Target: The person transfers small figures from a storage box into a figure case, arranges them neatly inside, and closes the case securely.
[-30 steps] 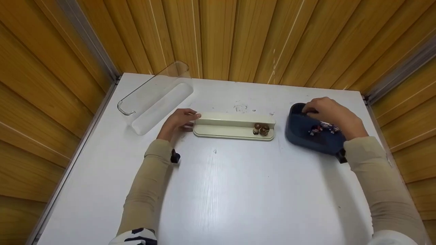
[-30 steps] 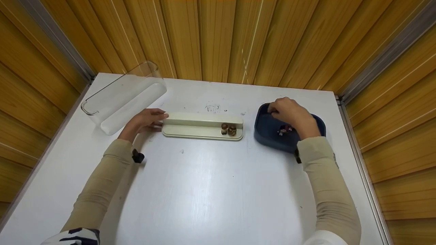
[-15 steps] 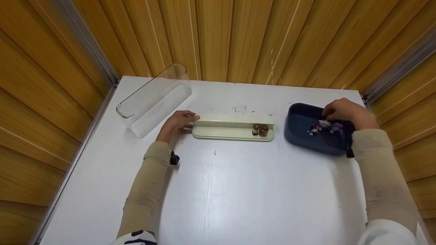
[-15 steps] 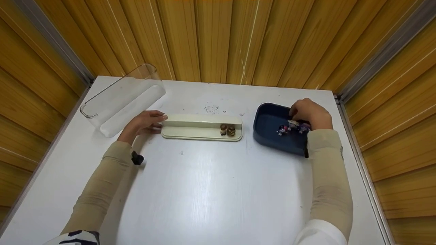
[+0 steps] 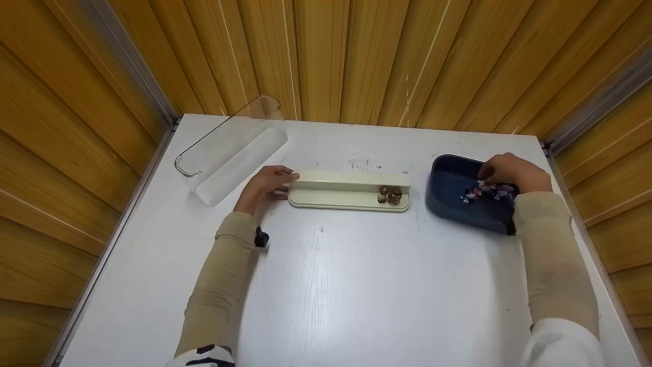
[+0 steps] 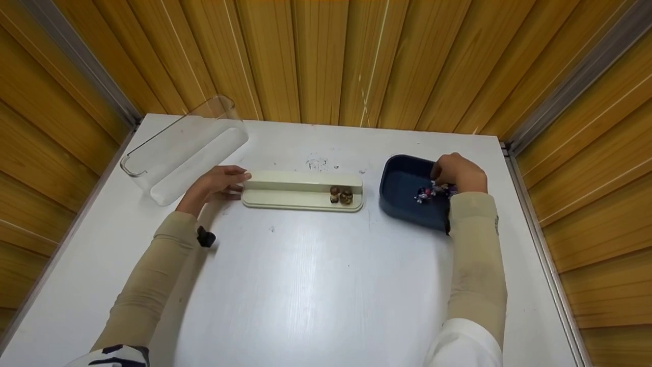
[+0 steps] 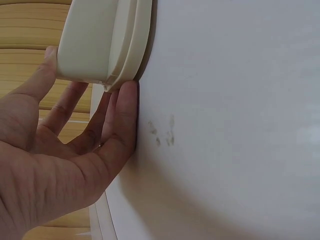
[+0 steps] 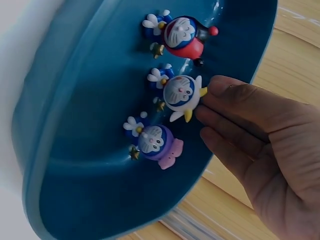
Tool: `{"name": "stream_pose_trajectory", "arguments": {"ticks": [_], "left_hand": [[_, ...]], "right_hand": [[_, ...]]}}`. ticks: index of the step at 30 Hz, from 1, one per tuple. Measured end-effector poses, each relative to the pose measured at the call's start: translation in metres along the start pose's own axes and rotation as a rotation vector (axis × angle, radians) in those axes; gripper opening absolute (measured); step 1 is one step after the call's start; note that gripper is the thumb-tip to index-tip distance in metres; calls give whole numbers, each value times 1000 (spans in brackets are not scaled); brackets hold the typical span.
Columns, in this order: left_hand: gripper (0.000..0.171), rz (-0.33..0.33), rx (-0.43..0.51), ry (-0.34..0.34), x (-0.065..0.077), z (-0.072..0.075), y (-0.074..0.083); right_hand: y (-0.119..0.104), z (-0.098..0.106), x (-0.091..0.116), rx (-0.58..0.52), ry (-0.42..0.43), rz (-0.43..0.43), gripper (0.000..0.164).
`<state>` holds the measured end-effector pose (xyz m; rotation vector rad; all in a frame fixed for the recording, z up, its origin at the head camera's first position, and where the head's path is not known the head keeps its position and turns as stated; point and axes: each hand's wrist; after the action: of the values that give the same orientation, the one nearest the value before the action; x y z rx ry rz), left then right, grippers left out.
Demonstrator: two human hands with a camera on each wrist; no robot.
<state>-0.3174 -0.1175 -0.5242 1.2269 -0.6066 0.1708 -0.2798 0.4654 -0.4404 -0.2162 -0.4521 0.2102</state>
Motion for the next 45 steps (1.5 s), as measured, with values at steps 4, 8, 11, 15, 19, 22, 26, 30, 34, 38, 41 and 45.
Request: {"name": "stream_pose_trajectory", "arguments": {"ticks": [4, 8, 11, 15, 19, 22, 26, 30, 34, 38, 41, 45], "left_hand": [[55, -11, -17, 3, 0, 0, -1], [54, -7, -30, -1, 0, 1, -2], [52, -4, -23, -4, 0, 1, -1], [49, -17, -23, -8, 0, 1, -1], [49, -14, -15, -13, 1, 0, 0], [50, -12, -7, -18, 1, 0, 0], [48, -18, 11, -22, 1, 1, 0], [48, -21, 40, -24, 1, 0, -1], [48, -14, 36, -22, 2, 0, 0], [49, -8, 14, -10, 2, 1, 0], [49, -7, -6, -6, 2, 2, 1], [49, -3, -35, -5, 1, 2, 2]], "right_hand": [[2, -3, -2, -38, -10, -29, 26], [4, -9, -2, -58, -21, -59, 27], [3, -13, -3, -57, -22, -69, 29], [3, -17, -5, -46, -20, -72, 30], [3, -19, -6, -43, -12, -77, 29], [2, -19, -6, -47, -12, -79, 29], [1, -19, -8, -50, -3, -68, 28], [3, -21, -11, -51, 8, -57, 29], [4, -21, -11, -62, -3, -79, 30], [2, -22, -11, -79, 0, -92, 31], [1, -24, -9, -80, 6, -89, 31], [1, -25, -6, -73, 17, -79, 32]]}}
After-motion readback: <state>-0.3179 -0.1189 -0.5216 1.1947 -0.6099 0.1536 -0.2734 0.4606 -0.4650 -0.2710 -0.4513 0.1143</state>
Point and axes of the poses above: each hand's wrist, its own x-axis away from the middle knuckle, its own z-axis out of the back of the hand, y = z × x, and after that the axes turned 1 degree about y, right-handed
